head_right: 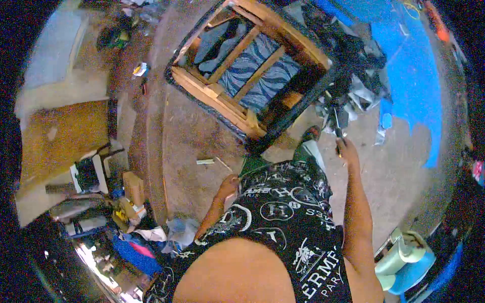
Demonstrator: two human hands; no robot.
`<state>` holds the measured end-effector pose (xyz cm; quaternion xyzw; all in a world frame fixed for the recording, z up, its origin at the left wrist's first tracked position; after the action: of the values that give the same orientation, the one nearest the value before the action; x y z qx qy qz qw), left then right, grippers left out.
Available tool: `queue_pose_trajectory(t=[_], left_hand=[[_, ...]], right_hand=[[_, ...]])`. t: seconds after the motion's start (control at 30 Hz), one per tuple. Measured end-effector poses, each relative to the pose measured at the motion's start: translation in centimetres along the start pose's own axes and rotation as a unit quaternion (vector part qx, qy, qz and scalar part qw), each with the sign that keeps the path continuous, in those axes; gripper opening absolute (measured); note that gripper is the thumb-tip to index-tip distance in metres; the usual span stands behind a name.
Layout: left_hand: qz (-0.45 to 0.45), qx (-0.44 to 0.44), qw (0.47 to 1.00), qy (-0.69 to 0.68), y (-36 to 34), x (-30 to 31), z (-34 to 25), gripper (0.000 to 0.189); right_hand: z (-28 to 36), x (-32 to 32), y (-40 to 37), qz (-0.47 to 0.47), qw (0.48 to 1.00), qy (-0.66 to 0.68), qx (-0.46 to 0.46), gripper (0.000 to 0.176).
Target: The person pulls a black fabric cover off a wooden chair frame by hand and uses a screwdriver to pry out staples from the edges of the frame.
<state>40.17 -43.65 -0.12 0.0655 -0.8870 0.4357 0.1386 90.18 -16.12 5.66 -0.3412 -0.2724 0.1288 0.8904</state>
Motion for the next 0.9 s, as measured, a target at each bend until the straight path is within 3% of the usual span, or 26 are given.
queue_pose_trajectory(t=[0.07,0.13,0.17,0.23,0.3,0.33,0.37,0.4,0.43,0.47,0.5,0.57,0.6,0.67,0.7,0.73,0.77,0.8,0.83,0.9], left_hand=[[0.050,0.010,0.998,-0.020,0.6,0.2,-1.1,0.042],[0.048,0.002,0.989,0.137,-0.3,1.3,-10.6,0.044],[0.047,-0.058,0.984,0.159,1.2,1.6,-10.1,0.042],[0.174,-0.089,0.946,0.259,5.7,4.5,-7.2,0.041],[0.318,-0.172,0.867,0.343,8.9,8.6,-8.3,0.038],[0.329,-0.174,0.861,0.347,13.3,9.7,0.3,0.038],[0.263,-0.126,0.936,0.196,18.2,13.4,5.7,0.030],[0.281,-0.125,0.928,0.210,16.3,14.6,1.7,0.030],[0.274,-0.074,0.876,0.390,14.6,14.7,-3.6,0.030],[0.252,-0.026,0.790,0.558,12.1,13.8,-11.9,0.030],[0.265,-0.033,0.777,0.570,12.9,14.1,-12.2,0.030],[0.202,0.139,0.915,0.321,14.9,15.2,-10.3,0.033],[0.210,0.133,0.909,0.333,15.0,15.5,-9.4,0.033],[0.281,-0.059,0.924,0.254,15.4,16.2,-8.6,0.030],[0.237,0.060,0.966,0.081,13.2,14.4,-11.1,0.028],[0.243,0.063,0.963,0.095,14.2,14.0,-11.3,0.028],[0.338,-0.093,0.881,0.318,16.2,13.8,-10.1,0.029],[0.405,-0.254,0.718,0.506,18.2,13.9,-8.7,0.031],[0.251,-0.038,0.863,0.437,16.2,13.1,-11.4,0.035],[0.252,-0.062,0.861,0.438,11.2,10.3,-19.3,0.036]], right_hand=[[-1.5,-1.2,-1.3,-0.048,0.998,0.002,-0.039,0.036],[-2.9,-2.3,-4.0,-0.059,0.997,0.008,-0.042,0.035],[-4.4,-2.7,-5.7,-0.079,0.989,-0.100,-0.076,0.036],[-12.4,-6.0,-7.9,-0.068,0.988,-0.027,-0.135,0.035],[-14.5,-9.5,-13.0,-0.050,0.982,0.033,-0.179,0.034],[-11.5,-10.5,-15.8,-0.049,0.980,-0.084,-0.177,0.038],[-13.1,-12.4,-17.6,0.006,0.967,-0.124,-0.223,0.042],[-12.4,-13.7,-19.6,0.000,0.965,-0.108,-0.240,0.042],[-11.1,-14.8,-21.9,0.011,0.958,-0.072,-0.278,0.043],[-9.9,-16.1,-24.1,0.024,0.949,-0.034,-0.313,0.044],[-10.6,-17.9,-25.2,0.005,0.952,-0.074,-0.298,0.045],[-10.7,-19.8,-25.8,0.011,0.944,-0.049,-0.326,0.046],[-10.3,-20.3,-26.3,0.034,0.937,-0.037,-0.345,0.047],[-13.0,-23.6,-25.5,-0.026,0.937,0.005,-0.348,0.043],[-16.0,-25.7,-24.0,-0.016,0.933,-0.023,-0.360,0.041],[-17.6,-26.7,-23.1,-0.003,0.927,-0.051,-0.371,0.039],[-16.2,-26.0,-22.7,-0.023,0.937,-0.012,-0.348,0.037],[-14.2,-26.2,-21.8,-0.056,0.945,0.023,-0.320,0.036],[-13.3,-25.9,-20.5,-0.058,0.948,0.039,-0.312,0.037],[-12.7,-25.6,-18.5,-0.052,0.949,0.067,-0.305,0.039]])
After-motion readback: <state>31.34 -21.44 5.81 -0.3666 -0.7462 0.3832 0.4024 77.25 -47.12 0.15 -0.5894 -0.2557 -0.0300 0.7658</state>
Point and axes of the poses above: each hand's wrist, its own y-axis towards the middle knuckle, its own x-axis out of the back of the hand, z = x × y, the point moved 1 cm from there along y, towards the middle knuckle, and after that the axes turned 14 degrees about -y, right-handed, at the moved point
